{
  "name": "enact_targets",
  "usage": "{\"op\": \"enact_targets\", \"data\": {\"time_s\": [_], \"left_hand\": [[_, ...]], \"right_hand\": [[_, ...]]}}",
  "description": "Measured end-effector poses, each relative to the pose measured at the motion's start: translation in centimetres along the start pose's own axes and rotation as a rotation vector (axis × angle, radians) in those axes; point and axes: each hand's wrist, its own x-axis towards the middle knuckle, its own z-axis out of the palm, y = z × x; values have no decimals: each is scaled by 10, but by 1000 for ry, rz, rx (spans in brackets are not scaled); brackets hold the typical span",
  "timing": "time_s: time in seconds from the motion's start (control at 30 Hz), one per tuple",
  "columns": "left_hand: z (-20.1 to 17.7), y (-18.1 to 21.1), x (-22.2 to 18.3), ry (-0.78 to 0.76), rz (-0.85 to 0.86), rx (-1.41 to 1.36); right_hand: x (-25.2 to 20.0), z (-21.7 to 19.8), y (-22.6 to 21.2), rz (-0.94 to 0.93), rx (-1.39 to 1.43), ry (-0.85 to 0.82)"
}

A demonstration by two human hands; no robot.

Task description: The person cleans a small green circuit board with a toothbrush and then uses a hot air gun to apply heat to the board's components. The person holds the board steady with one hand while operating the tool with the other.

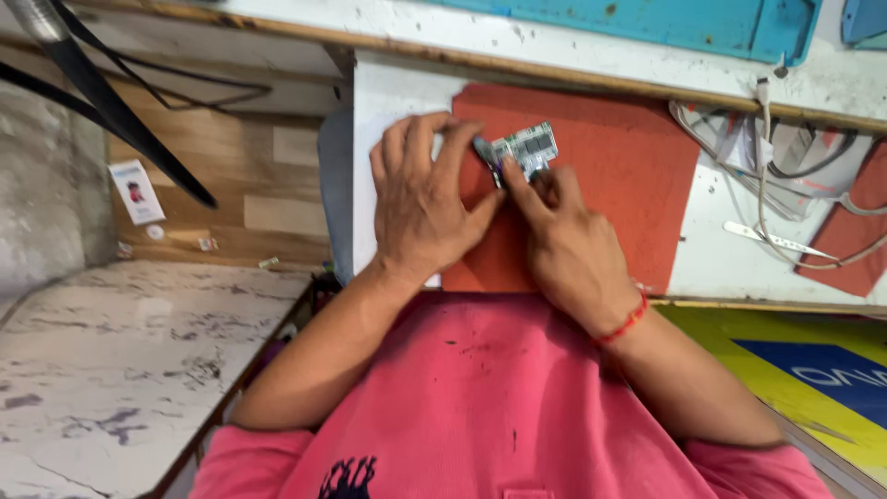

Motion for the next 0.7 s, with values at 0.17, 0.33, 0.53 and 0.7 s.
{"op": "enact_targets", "data": {"time_s": [0.17, 0.33, 0.53, 0.7], "left_hand": [[2, -2, -5, 14, 72, 23], [0, 1, 1, 34, 64, 22], [2, 0, -2, 42, 19, -7], [-1, -1, -1, 67, 43, -9]], "right_hand": [[0, -5, 11, 156, -42, -6], [8, -11, 18, 158, -126, 49], [0, -10, 19, 49, -9, -2], [2, -10, 10, 39, -33, -46]]}}
